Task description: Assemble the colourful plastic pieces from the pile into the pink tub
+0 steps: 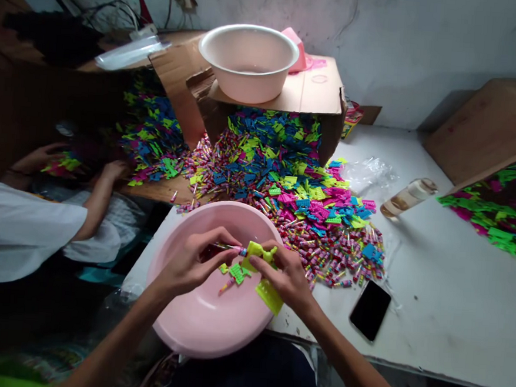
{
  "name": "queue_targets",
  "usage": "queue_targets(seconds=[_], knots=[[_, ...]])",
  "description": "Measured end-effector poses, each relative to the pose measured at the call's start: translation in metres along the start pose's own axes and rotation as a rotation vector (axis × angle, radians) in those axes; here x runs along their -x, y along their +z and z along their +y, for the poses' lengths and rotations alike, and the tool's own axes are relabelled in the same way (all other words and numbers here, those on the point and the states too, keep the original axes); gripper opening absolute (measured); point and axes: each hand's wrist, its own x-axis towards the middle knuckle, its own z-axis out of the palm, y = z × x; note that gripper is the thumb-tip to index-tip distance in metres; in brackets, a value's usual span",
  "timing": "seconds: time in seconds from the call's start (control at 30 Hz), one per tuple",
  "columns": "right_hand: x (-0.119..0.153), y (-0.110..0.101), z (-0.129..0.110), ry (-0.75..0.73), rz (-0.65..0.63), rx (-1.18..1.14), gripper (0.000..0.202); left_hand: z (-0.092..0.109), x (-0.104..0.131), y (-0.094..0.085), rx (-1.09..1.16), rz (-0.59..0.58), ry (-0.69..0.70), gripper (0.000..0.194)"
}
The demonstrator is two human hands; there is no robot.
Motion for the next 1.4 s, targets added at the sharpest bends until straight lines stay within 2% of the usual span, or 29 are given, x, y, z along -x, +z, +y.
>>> queue_targets(seconds=[0.07, 0.13, 0.17, 0.23, 0.3, 0.37, 0.43, 0.5, 0.57, 0.63, 0.7, 0.8, 0.9, 0.97, 1.03, 1.13, 1.27, 1.4], knots=[[-0.009, 0.000, 0.008, 0.066, -0.060, 0.016, 0.023, -0.017, -0.005, 0.000, 0.002, -0.033, -0.023, 0.023], [-0.021, -0.004, 0.017, 0.091, -0.106, 0.127, 0.031, -0.039, -0.008, -0.001, -0.137, -0.023, -0.051, 0.027], [-0.028, -0.006, 0.023, 0.095, -0.097, 0.218, 0.034, -0.051, -0.008, -0.003, -0.272, 0.035, -0.072, 0.028], [-0.038, -0.012, 0.034, 0.125, -0.032, 0.366, 0.040, -0.072, -0.008, -0.005, -0.582, 0.238, -0.118, 0.029], [-0.043, -0.015, 0.044, 0.234, 0.025, 0.309, 0.051, -0.088, -0.005, -0.004, -0.716, 0.374, -0.141, 0.029], [-0.042, -0.013, 0.049, 0.402, 0.056, 0.042, 0.060, -0.096, -0.002, 0.003, -0.582, 0.348, -0.134, 0.034], [-0.036, -0.008, 0.047, 0.539, 0.077, -0.276, 0.054, -0.093, 0.001, 0.014, -0.284, 0.305, -0.134, 0.034], [-0.028, -0.003, 0.039, 0.593, 0.059, -0.500, 0.040, -0.081, 0.003, 0.025, 0.024, 0.259, -0.166, 0.029], [-0.019, 0.000, 0.028, 0.584, 0.008, -0.594, 0.040, -0.065, 0.005, 0.032, 0.236, 0.189, -0.216, 0.024], [-0.012, 0.001, 0.019, 0.536, -0.010, -0.584, 0.042, -0.049, 0.008, 0.035, 0.315, 0.136, -0.252, 0.025], [-0.006, 0.001, 0.013, 0.453, 0.023, -0.522, 0.040, -0.037, 0.011, 0.036, 0.291, 0.133, -0.250, 0.027], [-0.001, 0.000, 0.007, 0.337, 0.052, -0.424, 0.040, -0.027, 0.014, 0.036, 0.120, 0.143, -0.182, 0.023], [0.002, -0.001, 0.003, 0.286, 0.025, -0.348, 0.029, -0.024, 0.016, 0.035, -0.108, 0.158, -0.091, 0.015], [0.004, -0.002, 0.001, 0.262, 0.017, -0.300, 0.021, -0.022, 0.017, 0.034, -0.178, 0.125, -0.063, 0.010], [0.004, -0.003, 0.000, 0.257, 0.025, -0.277, 0.020, -0.018, 0.018, 0.032, -0.180, 0.097, -0.062, 0.009], [0.004, -0.005, 0.000, 0.258, 0.061, -0.269, 0.022, -0.013, 0.017, 0.030, -0.142, 0.133, -0.035, 0.009], [0.006, -0.006, 0.000, 0.194, 0.078, -0.196, 0.020, -0.011, 0.016, 0.033, -0.092, 0.181, 0.069, 0.012], [0.011, -0.002, -0.002, 0.132, 0.076, -0.056, 0.015, -0.012, 0.018, 0.041, -0.211, 0.253, 0.197, 0.017]])
